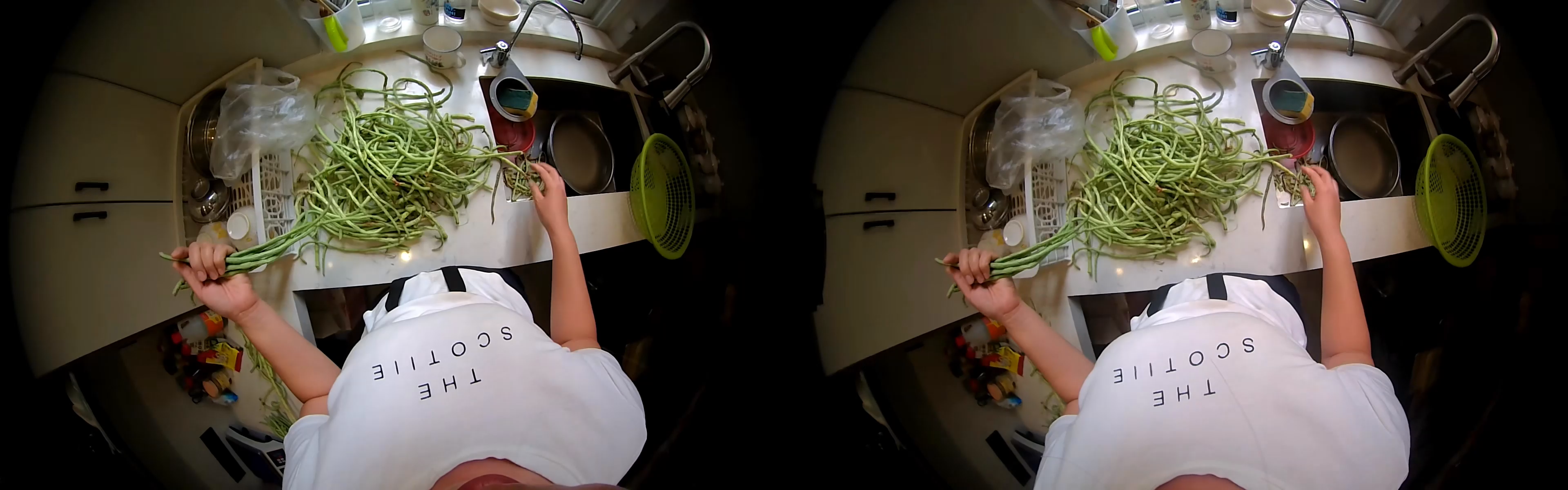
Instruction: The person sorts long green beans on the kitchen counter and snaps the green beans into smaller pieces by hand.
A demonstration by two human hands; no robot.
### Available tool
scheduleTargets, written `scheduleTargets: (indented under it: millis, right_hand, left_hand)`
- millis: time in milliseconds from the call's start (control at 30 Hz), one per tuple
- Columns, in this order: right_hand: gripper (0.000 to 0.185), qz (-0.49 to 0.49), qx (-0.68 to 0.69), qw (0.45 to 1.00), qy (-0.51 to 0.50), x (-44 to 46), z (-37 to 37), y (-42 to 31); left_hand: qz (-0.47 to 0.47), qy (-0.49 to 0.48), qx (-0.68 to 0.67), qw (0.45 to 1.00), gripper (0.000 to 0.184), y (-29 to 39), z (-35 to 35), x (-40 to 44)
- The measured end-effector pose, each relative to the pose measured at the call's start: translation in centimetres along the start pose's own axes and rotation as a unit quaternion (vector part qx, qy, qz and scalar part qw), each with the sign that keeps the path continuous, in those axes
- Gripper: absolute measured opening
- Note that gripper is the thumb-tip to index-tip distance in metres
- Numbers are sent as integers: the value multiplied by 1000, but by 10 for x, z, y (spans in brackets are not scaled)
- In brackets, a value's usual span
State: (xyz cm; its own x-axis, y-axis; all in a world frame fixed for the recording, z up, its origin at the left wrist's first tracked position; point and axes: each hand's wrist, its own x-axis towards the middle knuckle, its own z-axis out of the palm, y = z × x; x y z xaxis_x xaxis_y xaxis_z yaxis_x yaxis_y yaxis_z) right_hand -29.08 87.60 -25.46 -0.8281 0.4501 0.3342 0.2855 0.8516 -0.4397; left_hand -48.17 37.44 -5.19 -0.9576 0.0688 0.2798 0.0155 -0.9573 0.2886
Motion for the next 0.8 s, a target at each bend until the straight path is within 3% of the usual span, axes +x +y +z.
scheduleTargets:
  millis: [100,167,200,233,300,367,500,567,633,800]
  right_hand:
    - [32,43,112,992,-26,15,25,2]
    - [31,151,316,928,-126,35,34,-37]
    - [30,36,296,949,-103,43,51,-44]
    - [29,1,281,956,-83,52,48,-71]
    - [34,44,328,934,-132,66,51,-100]
    - [26,-59,270,951,-141,76,81,-99]
    - [22,26,281,950,-136,87,60,-119]
    - [21,-11,299,949,-97,91,57,-115]
    - [18,124,510,844,-107,95,40,-120]
    - [26,160,672,714,-111,95,-1,-148]
  left_hand:
    - [-20,24,13,999,23,-14,0,-3]
    - [-28,34,19,999,24,-28,3,-5]
    - [-53,54,13,997,24,-35,6,-6]
    - [-77,74,7,994,24,-38,8,-5]
    - [-91,34,8,995,23,-38,1,-6]
    - [-100,40,21,994,23,-38,8,-9]
    - [-50,82,121,988,24,-29,13,-20]
    - [-61,59,138,987,25,-24,2,-25]
    - [-84,61,149,983,26,-29,-1,-30]
    - [-124,106,261,951,26,-73,10,-36]
